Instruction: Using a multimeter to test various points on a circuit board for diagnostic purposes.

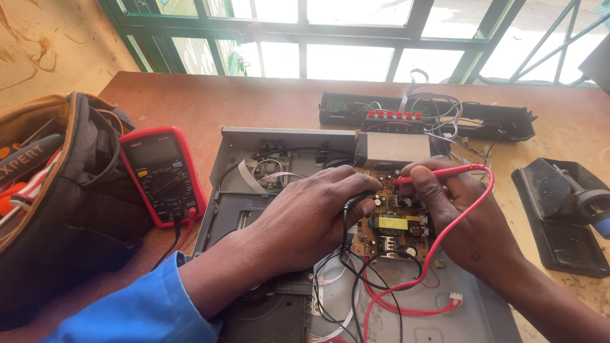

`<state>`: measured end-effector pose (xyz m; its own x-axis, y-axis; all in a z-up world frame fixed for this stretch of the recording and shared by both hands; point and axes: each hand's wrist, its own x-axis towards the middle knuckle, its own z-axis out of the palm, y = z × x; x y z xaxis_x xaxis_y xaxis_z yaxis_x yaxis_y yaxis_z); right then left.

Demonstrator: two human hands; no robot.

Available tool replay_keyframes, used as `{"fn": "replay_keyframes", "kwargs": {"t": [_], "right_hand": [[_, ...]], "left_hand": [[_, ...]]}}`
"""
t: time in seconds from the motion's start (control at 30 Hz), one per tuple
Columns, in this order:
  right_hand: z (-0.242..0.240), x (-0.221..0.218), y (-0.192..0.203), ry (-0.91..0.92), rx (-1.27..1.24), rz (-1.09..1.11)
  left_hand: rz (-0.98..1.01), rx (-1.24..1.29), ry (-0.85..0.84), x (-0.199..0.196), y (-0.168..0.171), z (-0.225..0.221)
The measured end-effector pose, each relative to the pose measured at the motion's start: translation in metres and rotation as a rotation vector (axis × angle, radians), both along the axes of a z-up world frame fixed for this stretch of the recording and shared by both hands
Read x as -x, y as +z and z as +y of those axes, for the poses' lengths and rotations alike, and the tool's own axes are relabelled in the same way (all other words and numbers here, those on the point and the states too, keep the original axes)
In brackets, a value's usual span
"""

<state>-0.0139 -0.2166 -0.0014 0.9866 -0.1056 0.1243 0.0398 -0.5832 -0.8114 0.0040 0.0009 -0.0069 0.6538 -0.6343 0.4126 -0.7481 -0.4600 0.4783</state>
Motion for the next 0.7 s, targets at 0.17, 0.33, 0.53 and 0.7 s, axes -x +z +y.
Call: {"fn": "replay_keyframes", "kwargs": {"t": [0.17,0.33,0.53,0.7], "right_hand": [[-0.004,0.0,-0.007,0.038,-0.039,-0.078],[-0.007,-0.001,-0.012,0.083,-0.009,-0.142],[-0.006,-0.001,-0.01,0.068,-0.023,-0.133],[-0.008,-0.002,-0.012,0.108,-0.009,-0.168]], "left_hand": [[0.007,-0.004,0.016,0.001,0.003,0.0],[0.004,-0.005,0.011,0.001,0.002,-0.001],[0.001,-0.01,0.007,0.0,0.003,-0.001],[-0.029,0.014,-0.029,0.0,0.002,0.0]]}}
